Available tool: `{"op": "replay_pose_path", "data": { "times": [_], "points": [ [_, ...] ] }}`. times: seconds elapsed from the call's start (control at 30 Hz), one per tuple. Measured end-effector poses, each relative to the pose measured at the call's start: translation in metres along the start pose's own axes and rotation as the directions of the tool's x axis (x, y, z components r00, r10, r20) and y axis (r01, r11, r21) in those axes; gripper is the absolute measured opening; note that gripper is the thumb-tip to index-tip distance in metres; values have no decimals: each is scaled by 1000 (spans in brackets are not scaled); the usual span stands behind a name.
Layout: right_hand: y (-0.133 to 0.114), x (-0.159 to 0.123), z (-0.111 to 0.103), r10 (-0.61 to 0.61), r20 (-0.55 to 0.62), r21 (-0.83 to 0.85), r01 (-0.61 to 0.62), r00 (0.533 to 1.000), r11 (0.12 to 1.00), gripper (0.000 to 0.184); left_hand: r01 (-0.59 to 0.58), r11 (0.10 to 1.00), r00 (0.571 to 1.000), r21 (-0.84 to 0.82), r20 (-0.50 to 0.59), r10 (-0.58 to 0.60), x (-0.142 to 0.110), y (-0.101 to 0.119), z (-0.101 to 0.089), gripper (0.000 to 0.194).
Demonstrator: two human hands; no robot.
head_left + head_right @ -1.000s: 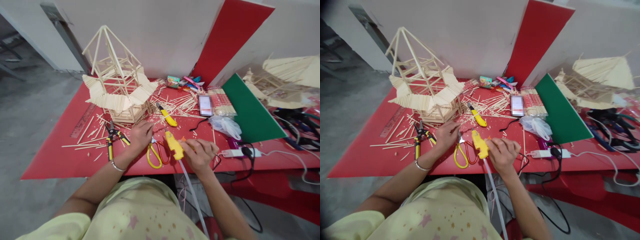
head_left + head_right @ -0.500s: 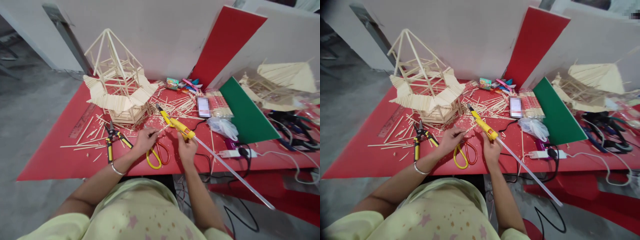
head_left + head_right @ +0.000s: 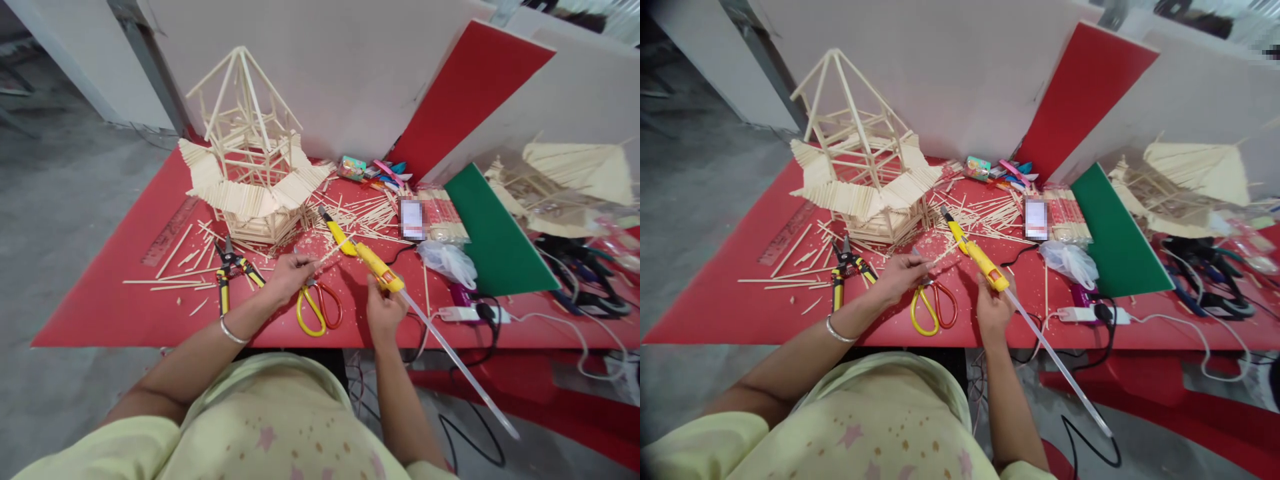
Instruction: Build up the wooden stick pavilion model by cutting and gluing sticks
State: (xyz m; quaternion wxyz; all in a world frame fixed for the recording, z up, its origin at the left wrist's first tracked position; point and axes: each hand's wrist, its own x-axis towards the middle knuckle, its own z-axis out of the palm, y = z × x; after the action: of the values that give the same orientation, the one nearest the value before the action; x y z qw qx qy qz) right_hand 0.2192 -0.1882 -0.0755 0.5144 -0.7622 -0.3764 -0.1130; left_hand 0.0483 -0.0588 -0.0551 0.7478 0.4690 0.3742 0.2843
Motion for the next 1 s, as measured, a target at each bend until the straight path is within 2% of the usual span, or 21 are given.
{"op": "replay_pose_path", "data": {
  "times": [0.13, 0.23, 0.37, 0.47, 0.63, 0.87, 1.0],
  "points": [
    [-7, 4, 9, -18, 26, 44, 17, 1000, 999, 32, 67, 998, 996, 2, 52, -67, -3, 3, 1, 33],
    [-1, 0, 13, -32, 32, 85, 29, 999, 996, 29, 114, 991, 990, -65, 91, -108, -4, 7, 2, 35],
    [7, -5, 8, -30, 25, 96, 27, 999, 995, 29, 183, 976, 979, -120, 110, -170, -2, 8, -2, 35],
    [4, -5, 6, -40, 45, 87, 36, 998, 996, 29, 188, 976, 972, -113, 160, -169, -2, 7, -1, 34],
    [2, -3, 15, -106, 71, 101, 98, 992, 990, 25, 201, 976, 960, -89, 214, -178, -6, 12, 0, 32],
    [13, -1, 11, -28, 6, 95, 27, 1000, 995, 30, 233, 966, 948, -111, 248, -200, -5, 11, -4, 32],
    [9, 10, 10, -67, 43, 52, 65, 997, 997, 29, 257, 964, 931, -65, 283, -229, -6, 11, -3, 32]
  ]
}}
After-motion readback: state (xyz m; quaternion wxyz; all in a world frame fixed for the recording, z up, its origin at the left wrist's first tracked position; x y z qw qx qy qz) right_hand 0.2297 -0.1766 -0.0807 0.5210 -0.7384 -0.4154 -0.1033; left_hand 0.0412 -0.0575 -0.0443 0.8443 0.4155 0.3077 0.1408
